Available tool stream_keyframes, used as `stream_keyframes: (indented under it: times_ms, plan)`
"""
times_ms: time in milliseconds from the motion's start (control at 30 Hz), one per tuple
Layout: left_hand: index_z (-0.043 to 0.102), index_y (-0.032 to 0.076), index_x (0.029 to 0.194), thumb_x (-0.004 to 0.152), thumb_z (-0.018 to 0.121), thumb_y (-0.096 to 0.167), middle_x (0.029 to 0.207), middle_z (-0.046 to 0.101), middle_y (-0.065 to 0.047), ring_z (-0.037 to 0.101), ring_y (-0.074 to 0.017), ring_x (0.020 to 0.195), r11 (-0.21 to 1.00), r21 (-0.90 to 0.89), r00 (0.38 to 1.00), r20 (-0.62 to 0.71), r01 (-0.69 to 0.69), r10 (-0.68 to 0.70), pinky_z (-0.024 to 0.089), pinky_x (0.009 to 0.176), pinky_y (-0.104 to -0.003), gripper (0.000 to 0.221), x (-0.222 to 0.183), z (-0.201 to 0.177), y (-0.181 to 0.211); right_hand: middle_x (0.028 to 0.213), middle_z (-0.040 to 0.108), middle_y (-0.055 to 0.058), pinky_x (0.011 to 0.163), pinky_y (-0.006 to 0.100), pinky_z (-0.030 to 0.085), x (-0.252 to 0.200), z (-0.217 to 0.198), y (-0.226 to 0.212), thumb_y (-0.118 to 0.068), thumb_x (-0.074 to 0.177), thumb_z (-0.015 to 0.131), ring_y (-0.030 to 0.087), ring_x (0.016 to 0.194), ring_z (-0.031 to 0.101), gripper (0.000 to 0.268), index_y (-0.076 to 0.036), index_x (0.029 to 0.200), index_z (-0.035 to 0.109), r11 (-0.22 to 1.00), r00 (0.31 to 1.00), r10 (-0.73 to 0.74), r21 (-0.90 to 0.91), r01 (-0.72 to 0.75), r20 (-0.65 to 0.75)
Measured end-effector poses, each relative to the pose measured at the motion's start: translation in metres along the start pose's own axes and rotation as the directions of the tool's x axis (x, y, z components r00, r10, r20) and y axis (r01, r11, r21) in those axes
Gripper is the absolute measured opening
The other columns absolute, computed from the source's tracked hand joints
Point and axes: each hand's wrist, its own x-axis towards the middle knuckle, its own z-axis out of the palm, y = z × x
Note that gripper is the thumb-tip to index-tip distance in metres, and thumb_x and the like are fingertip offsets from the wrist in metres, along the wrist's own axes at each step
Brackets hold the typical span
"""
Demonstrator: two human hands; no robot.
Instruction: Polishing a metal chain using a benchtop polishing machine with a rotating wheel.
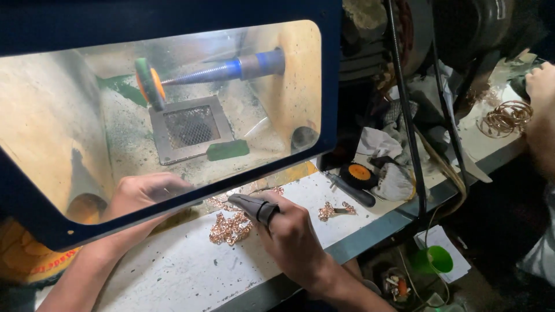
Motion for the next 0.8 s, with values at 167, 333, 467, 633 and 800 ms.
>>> stream_keyframes:
  times_ms: [167,333,467,633,800]
  plan:
    - [0.088,0.011,0.081,0.077,0.084,0.029,0.074,0.080,0.002,0.073,-0.0083,0.070,0.999,0.010,0.992,0.118,-0.052,0.051,0.054,0.064,-0.025,0.018,0.000,-0.005,0.012,0.108,0.072,0.020,0.082,0.038,0.061,-0.010,-0.012,0.010,0.014,0.089,0.068,0.033,0.096,0.067,0.041,0.005,0.129,0.064,0.999,0.997,-0.029,-0.030,0.032,0.077]
    - [0.086,0.014,0.090,0.083,0.077,0.035,0.079,0.082,0.003,0.076,-0.0072,0.075,0.969,-0.034,0.947,0.206,-0.245,0.247,0.054,0.064,-0.024,0.024,0.002,-0.005,0.007,0.104,0.073,0.019,0.081,0.041,0.064,-0.028,-0.022,0.011,0.011,0.090,0.065,0.036,0.098,0.067,0.033,0.010,0.122,0.063,1.000,0.993,-0.010,0.021,0.007,0.117]
    - [0.086,0.014,0.087,0.082,0.079,0.035,0.074,0.078,0.004,0.074,-0.0065,0.071,0.973,-0.023,0.953,0.200,-0.230,0.230,0.052,0.061,-0.023,0.023,0.002,-0.003,0.003,0.104,0.070,0.023,0.081,0.035,0.067,-0.064,-0.036,0.026,0.002,0.088,0.069,0.031,0.089,0.074,0.025,0.013,0.110,0.063,0.990,0.988,0.129,-0.051,-0.134,-0.084]
    - [0.084,0.014,0.082,0.082,0.080,0.037,0.070,0.076,0.005,0.072,-0.0050,0.069,0.984,0.009,0.963,0.208,-0.179,0.173,0.048,0.059,-0.023,0.023,0.004,-0.002,-0.005,0.110,0.071,0.023,0.085,0.038,0.066,-0.108,-0.077,0.061,-0.014,0.081,0.079,0.038,0.089,0.075,0.043,0.012,0.113,0.067,0.760,0.823,0.503,-0.319,-0.566,-0.264]
    - [0.087,0.019,0.092,0.078,0.083,0.033,0.077,0.083,0.005,0.077,-0.0071,0.074,0.989,0.042,0.971,0.198,-0.145,0.134,0.055,0.066,-0.024,0.021,0.005,0.000,-0.006,0.098,0.073,0.025,0.077,0.045,0.064,-0.110,-0.089,0.068,-0.022,0.078,0.086,0.040,0.091,0.072,0.041,0.013,0.093,0.071,0.716,0.936,0.341,-0.621,-0.319,-0.088]
